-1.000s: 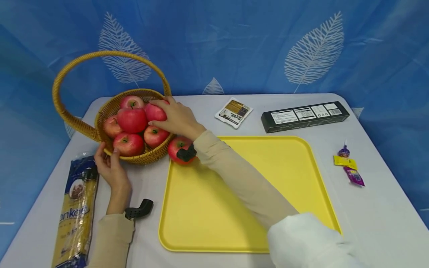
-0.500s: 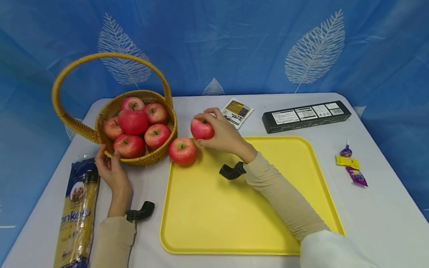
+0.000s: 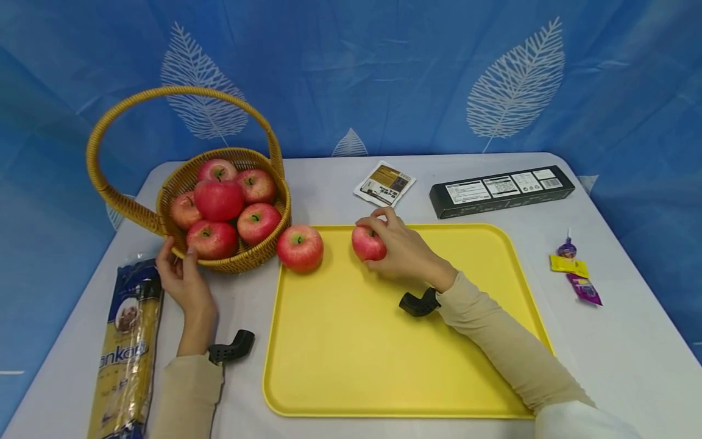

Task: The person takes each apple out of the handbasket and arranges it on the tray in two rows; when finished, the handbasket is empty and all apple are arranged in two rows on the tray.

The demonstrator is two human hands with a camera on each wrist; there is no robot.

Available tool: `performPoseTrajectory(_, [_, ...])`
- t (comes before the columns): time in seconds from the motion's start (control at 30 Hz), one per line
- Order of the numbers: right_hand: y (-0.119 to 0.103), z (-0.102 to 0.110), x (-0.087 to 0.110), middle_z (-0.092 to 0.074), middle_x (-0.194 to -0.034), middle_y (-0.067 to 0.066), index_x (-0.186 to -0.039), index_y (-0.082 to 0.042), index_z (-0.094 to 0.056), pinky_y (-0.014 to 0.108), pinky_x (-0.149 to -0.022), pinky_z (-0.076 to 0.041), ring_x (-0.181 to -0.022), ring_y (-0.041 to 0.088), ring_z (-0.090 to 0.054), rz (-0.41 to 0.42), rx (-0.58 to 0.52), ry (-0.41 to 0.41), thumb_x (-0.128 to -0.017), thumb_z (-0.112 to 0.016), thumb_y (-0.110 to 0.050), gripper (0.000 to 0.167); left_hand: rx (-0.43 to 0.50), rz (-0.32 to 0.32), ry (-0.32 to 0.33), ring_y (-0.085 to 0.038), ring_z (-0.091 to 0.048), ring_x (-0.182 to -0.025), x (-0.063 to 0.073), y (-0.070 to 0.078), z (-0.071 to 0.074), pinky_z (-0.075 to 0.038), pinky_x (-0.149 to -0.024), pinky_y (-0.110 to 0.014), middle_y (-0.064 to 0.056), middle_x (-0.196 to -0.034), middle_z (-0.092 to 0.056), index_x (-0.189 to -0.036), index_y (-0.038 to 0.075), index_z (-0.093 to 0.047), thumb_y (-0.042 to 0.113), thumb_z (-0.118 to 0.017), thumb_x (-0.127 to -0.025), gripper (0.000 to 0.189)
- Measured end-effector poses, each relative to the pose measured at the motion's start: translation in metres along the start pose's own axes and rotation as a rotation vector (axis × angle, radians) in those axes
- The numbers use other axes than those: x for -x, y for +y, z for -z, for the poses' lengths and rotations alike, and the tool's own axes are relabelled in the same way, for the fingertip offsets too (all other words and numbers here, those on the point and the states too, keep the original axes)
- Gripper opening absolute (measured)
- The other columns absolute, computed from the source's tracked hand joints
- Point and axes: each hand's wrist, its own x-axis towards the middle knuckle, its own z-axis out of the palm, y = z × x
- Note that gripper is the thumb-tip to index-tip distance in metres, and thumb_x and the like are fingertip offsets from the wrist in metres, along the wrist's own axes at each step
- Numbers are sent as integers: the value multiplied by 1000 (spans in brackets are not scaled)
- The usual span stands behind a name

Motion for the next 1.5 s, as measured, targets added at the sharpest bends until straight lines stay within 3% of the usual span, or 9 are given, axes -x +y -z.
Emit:
performPoseTrajectory(0.1, [5, -3, 2, -25, -141, 11, -132, -29, -37, 46, -84, -45, -111, 33, -49, 22, 17, 1, -69, -73, -35, 73, -6, 1, 2, -16, -42, -115, 1, 0, -1, -35, -90, -14, -3, -123, -45, -126, 7, -47, 8, -52, -88, 38])
performPoseTrajectory(0.2, [5, -1, 2, -17, -147, 14, -137, -29, -30, 51, -94, -37, -124, 36, -37, 44, 39, 20, -69, -73, -42, 81, -10, 7, 0, -16, -43, -115, 3, 1, -1, -35, -90, -14, -4, -123, -44, -126, 7, -47, 9, -52, -89, 38])
performPoseTrajectory(0.33, [-5, 9, -8, -19, -147, 15, -139, -25, -31, 54, -101, -26, -133, 33, -23, 100, 67, 147, -69, -70, -52, 85, -27, -1, 0, -16, -43, -115, 4, 1, -1, -35, -91, -15, -5, -123, -44, -126, 7, -47, 10, -52, -89, 38])
performPoseTrajectory(0.5, [-35, 19, -38, -34, -138, 18, -133, -17, -41, 50, -103, -26, -128, 30, -31, 192, 99, 342, -77, -64, -49, 69, -31, -10, -3, -17, -43, -117, 2, 1, 0, -35, -93, -16, -4, -123, -44, -126, 8, -47, 10, -52, -89, 38])
performPoseTrajectory(0.6, [-60, 18, -63, -41, -133, 15, -130, -16, -45, 45, -99, -32, -123, 28, -38, 217, 104, 386, -81, -60, -49, 61, -30, -9, -1, -17, -42, -117, 0, 2, 0, -35, -93, -16, -5, -123, -44, -126, 8, -47, 9, -52, -89, 38])
performPoseTrajectory(0.8, [-114, -3, -117, -46, -127, 6, -128, -18, -47, 35, -92, -38, -114, 20, -45, 207, 85, 317, -84, -53, -52, 56, -34, 7, 15, -16, -42, -115, 0, 2, -1, -34, -92, -14, -4, -122, -45, -127, 6, -46, 7, -52, -89, 39])
performPoseTrajectory(1.0, [-152, -36, -154, -43, -130, 5, -137, -21, -32, 30, -92, -42, -112, 18, -48, 151, 78, 167, -83, -47, -60, 69, -61, 18, 7, -16, -42, -115, -1, 2, -2, -34, -91, -13, -5, -125, -44, -128, 5, -45, 8, -51, -89, 39])
performPoseTrajectory(1.27, [-162, -71, -173, -38, -137, 10, -145, -24, -15, 32, -95, -41, -120, 21, -44, 77, -1, 80, -81, -48, -62, 81, -95, 21, -20, -16, -40, -117, 1, 0, -2, -33, -93, -14, -8, -131, -43, -128, 5, -44, 10, -51, -89, 40])
performPoseTrajectory(1.5, [-167, -71, -171, -39, -134, 10, -143, -25, -26, 29, -90, -45, -118, 20, -44, 89, -111, 94, -81, -53, -56, 74, -140, 10, -15, -18, -39, -119, 6, 17, -4, -33, -96, -18, -10, -132, -42, -129, 3, -43, 10, -50, -89, 41])
